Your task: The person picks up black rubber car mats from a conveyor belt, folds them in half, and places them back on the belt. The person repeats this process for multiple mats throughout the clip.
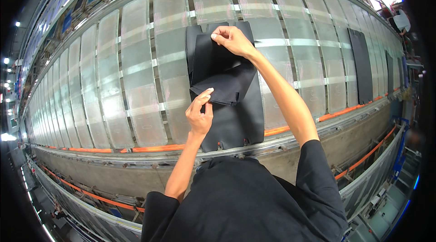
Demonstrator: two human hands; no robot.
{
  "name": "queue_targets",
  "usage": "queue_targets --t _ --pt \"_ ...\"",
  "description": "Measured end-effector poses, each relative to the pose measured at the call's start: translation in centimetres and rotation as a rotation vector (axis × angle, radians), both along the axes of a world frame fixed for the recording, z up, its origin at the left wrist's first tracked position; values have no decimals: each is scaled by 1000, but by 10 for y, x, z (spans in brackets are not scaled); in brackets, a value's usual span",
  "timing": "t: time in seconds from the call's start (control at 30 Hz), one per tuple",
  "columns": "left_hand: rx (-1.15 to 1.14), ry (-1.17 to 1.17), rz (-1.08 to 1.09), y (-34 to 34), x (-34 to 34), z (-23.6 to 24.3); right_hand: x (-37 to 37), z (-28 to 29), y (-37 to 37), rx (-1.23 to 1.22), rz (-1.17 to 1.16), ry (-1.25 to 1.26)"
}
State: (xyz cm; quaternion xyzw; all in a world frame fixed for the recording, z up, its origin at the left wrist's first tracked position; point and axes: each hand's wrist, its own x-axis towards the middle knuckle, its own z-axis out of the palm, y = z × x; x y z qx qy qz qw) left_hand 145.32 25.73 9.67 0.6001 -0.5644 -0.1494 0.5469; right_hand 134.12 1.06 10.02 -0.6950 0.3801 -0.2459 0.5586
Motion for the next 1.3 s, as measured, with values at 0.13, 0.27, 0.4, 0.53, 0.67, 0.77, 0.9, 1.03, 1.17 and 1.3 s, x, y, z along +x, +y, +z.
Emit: queue_targets --t 0.13,0.27,0.4,0.53,0.67,0.77,0.9,1.03,1.17,1.3 --pt "-18 -45 -46 -5 -3 7 13 -19 -17 -620 -412 201" --pt "-16 -15 -22 -2 -4 13 8 23 -5 -297 -383 0" --pt "-1 10 -35 1 -10 12 -42 62 47 -177 -103 67" --pt "25 26 -68 6 -14 16 -84 86 121 -151 240 223" --pt "25 11 -82 13 -18 19 -102 70 183 -340 171 378" --pt "5 2 -98 19 -25 22 -97 50 216 -343 -86 368" --pt "-3 23 -84 32 -32 18 -90 30 234 -353 -321 285" --pt "9 50 -63 48 -36 8 -100 20 242 -381 -442 250" --pt "27 59 -62 63 -37 -2 -109 13 250 -479 -471 217" --pt "62 47 -51 74 -40 -9 -116 -1 259 -510 -446 208"
